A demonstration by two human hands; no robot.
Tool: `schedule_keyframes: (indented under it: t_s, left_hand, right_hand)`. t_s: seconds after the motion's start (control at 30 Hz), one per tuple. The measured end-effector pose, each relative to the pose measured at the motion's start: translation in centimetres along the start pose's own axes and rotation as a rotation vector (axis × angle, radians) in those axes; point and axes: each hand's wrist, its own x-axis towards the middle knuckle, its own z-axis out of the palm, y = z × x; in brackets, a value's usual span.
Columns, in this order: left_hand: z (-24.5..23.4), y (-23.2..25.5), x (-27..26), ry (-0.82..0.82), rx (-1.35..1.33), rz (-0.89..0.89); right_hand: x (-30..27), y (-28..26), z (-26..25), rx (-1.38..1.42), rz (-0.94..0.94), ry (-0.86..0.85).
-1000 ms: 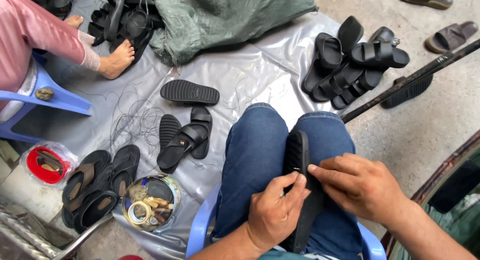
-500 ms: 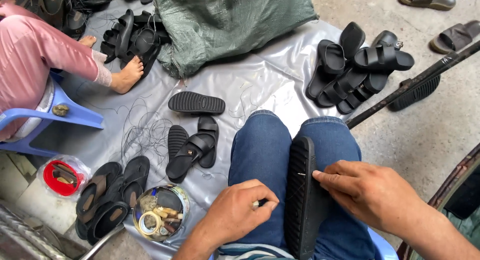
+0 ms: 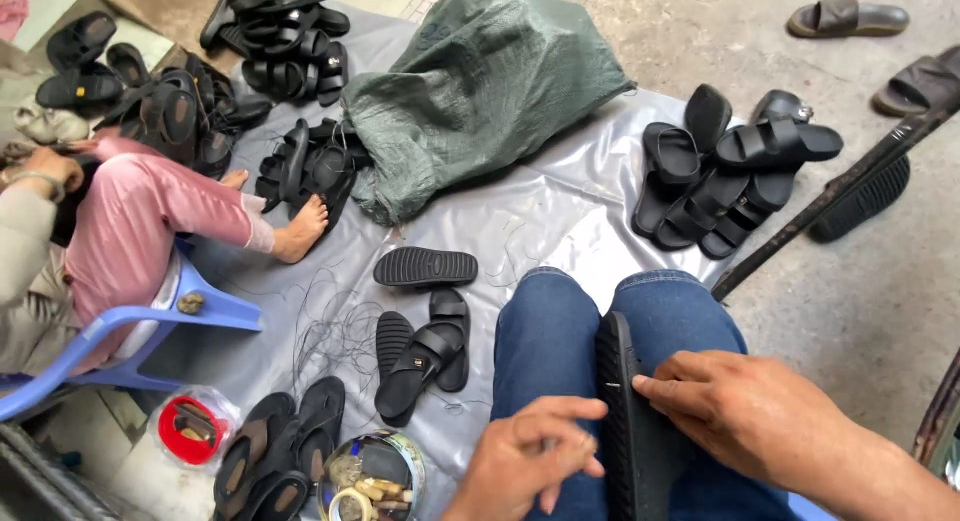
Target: The person sits on a blue plastic chair and sews a black slipper sole using a needle and thread. They hold the slipper on their lap and repeatedly push the needle through the material to stitch it. A second person is visible sitting nearby with bare feet.
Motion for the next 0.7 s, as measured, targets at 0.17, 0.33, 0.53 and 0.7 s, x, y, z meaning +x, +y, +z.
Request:
schedule_keyframes:
  t_s: [0.17,0.33,0.53,0.7]
  left_hand:
    - [1.5,0.3,2.6,0.209,0.207,0.121]
    - [1.3,1.0,3.1,0.244,0.820,0.074]
    - [2.1,3.3,3.9,-0.182,1.193,-0.013]
    - [2.0,4.6,4.0,-0.121,1.135,-0.041]
  right_hand:
    - [0.0,-0.6,0.0,-0.013,-0.021,0.049]
    - [-0.1,-0.7,0.5,-0.044,-0.040,0.101]
    - [-0.1,-1.0,-1.0,-0.193,0.001,-0.220]
    - [-1.1,-0.2,-7.0,-0.292,0.486,-0.708]
